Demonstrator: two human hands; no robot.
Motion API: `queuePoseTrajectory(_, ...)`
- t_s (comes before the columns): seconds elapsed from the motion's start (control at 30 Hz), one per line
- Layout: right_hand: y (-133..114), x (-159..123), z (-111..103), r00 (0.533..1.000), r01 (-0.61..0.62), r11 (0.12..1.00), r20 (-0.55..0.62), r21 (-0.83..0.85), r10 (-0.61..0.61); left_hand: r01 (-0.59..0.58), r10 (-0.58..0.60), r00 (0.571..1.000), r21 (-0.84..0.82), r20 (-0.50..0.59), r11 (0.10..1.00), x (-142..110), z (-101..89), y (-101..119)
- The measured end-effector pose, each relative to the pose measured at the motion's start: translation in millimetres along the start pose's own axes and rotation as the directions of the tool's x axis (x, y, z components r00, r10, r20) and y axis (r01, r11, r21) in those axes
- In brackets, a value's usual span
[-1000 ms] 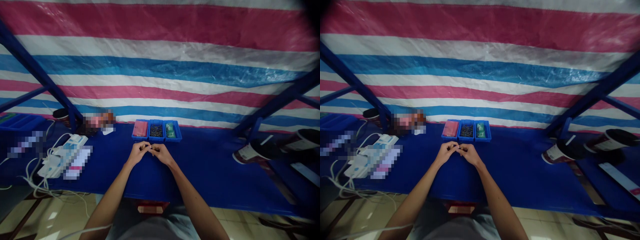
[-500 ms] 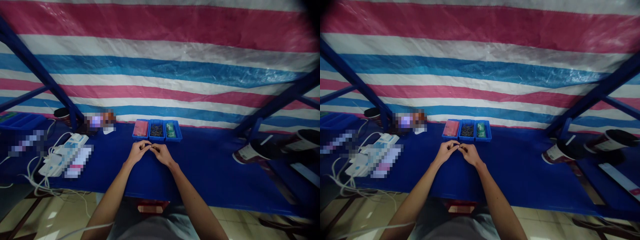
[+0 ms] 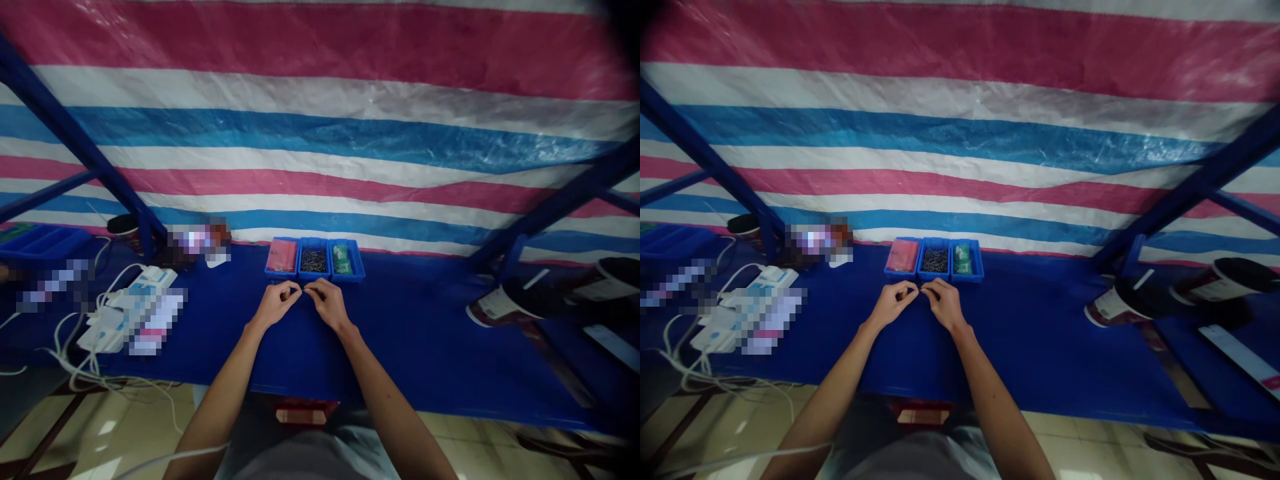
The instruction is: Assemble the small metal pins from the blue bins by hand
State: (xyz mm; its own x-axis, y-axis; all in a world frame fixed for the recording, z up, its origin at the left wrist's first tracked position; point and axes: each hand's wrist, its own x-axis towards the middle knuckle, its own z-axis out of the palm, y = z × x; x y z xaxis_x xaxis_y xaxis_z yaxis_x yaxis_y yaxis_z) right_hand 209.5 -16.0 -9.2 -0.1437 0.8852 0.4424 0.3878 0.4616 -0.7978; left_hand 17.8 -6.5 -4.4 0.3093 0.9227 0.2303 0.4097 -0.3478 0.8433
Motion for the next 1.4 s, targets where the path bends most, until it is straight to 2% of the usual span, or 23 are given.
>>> queuePoseTrajectory(0.3, -3.7, 1.6, -2.2, 1.0, 0.0, 0.993, -0.025, 0.122, 0.003, -0.013, 0.013, 1.0, 0.048, -0.012, 0.999, 1.0, 1.7, -3.5)
queuePoseTrajectory(0.87, 7.5, -0.7, 2.1, 1.0, 0.03, 0.999, 0.01, 0.016, -0.03, -0.017, 0.015, 0.999, 0.075, 0.038, 0.997, 1.5, 1.9, -8.8)
queuePoseTrajectory(1.4, 9.3, -2.1, 1.6, 0.999, 0.031, 0.998, 0.029, -0.055, -0.029, 0.013, -0.013, 1.0, 0.041, 0.008, 0.999, 1.8, 1.9, -5.1)
